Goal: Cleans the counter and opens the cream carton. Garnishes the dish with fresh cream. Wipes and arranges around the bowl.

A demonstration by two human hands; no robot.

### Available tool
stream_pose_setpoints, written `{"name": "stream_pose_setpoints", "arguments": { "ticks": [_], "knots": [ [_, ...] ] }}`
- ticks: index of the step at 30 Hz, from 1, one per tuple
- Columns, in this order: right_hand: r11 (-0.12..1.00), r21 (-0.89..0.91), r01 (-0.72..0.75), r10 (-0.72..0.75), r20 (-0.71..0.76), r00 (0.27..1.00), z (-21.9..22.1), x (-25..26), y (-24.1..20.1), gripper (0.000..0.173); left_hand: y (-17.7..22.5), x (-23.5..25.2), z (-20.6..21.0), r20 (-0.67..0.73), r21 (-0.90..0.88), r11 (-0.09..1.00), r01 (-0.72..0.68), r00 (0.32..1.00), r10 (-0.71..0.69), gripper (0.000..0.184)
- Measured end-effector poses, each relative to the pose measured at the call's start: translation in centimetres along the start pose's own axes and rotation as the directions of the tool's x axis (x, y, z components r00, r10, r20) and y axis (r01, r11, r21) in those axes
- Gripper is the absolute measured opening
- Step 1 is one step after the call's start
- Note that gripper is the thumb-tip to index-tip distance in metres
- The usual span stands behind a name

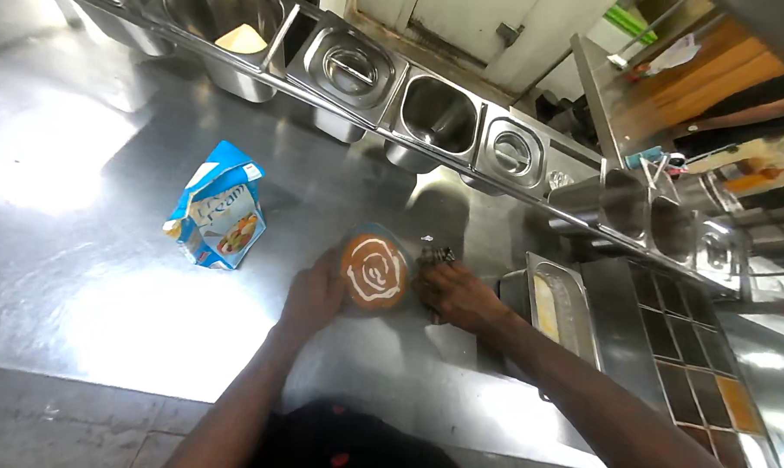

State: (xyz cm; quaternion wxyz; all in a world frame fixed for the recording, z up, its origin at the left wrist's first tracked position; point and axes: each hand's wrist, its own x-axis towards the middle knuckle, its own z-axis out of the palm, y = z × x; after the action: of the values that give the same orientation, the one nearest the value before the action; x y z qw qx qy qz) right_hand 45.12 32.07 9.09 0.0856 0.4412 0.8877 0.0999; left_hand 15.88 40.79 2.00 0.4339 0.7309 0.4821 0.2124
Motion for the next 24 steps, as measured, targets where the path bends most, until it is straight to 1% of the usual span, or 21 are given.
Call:
{"name": "stream_pose_setpoints", "arguments": {
  "ticks": [4, 9, 13, 15, 16, 17, 18, 20, 21, 22, 23, 24],
  "knots": [
    [0.999, -0.033, 0.018, -0.017, 0.017, 1.000, -0.1, 0.8, 0.3, 0.023, 0.3, 0.0, -0.2, 0.007, 0.014, 1.000, 0.011, 1.000, -0.011, 0.047],
    [0.997, -0.077, 0.001, 0.000, 0.006, 1.000, 0.3, 1.1, 0.2, 0.023, 0.2, 0.0, -0.1, 0.003, 0.032, 0.999, 0.010, 1.000, -0.011, 0.047],
    [0.988, -0.153, -0.019, 0.021, 0.008, 1.000, 0.7, 1.3, 0.0, 0.026, 0.7, 0.0, -0.5, 0.034, 0.039, 0.999, 0.030, 0.999, -0.031, 0.048],
    [0.985, -0.160, -0.063, 0.065, 0.004, 0.998, 0.6, 1.7, 0.2, 0.029, 0.8, 0.0, -0.7, 0.041, 0.046, 0.998, 0.033, 0.999, -0.035, 0.049],
    [0.984, -0.134, -0.118, 0.118, -0.012, 0.993, 0.5, 1.9, 0.6, 0.032, 0.8, 0.0, -0.7, 0.042, 0.046, 0.998, 0.032, 0.999, -0.034, 0.049],
    [0.975, -0.088, -0.204, 0.202, -0.037, 0.979, 0.3, 2.1, 1.1, 0.034, 0.8, -0.1, -0.8, 0.041, 0.046, 0.999, 0.028, 0.999, -0.030, 0.050],
    [0.947, -0.008, -0.321, 0.321, -0.051, 0.946, -0.1, 2.2, 1.7, 0.038, 0.8, -0.2, -0.8, 0.041, 0.041, 0.999, 0.024, 0.999, -0.026, 0.050],
    [0.816, 0.203, -0.542, 0.563, -0.060, 0.824, -1.3, 2.2, 3.1, 0.041, 0.7, -0.1, -0.9, 0.044, 0.027, 0.999, 0.027, 0.999, -0.029, 0.048],
    [0.752, 0.275, -0.599, 0.640, -0.083, 0.764, -1.4, 1.8, 3.8, 0.039, 0.6, -0.1, -0.8, 0.040, 0.024, 0.999, 0.030, 0.999, -0.031, 0.047],
    [0.710, 0.324, -0.626, 0.688, -0.125, 0.715, -1.2, 1.1, 4.3, 0.037, 0.5, -0.1, -0.8, 0.041, 0.021, 0.999, 0.036, 0.998, -0.037, 0.047],
    [0.685, 0.352, -0.638, 0.718, -0.179, 0.672, -1.0, 0.5, 4.7, 0.032, 0.5, -0.1, -0.9, 0.045, 0.022, 0.999, 0.046, 0.998, -0.047, 0.046],
    [0.658, 0.371, -0.656, 0.746, -0.200, 0.635, -0.8, -0.3, 5.0, 0.027, 0.6, 0.0, -0.9, 0.048, 0.026, 0.998, 0.054, 0.997, -0.055, 0.046]
  ]
}}
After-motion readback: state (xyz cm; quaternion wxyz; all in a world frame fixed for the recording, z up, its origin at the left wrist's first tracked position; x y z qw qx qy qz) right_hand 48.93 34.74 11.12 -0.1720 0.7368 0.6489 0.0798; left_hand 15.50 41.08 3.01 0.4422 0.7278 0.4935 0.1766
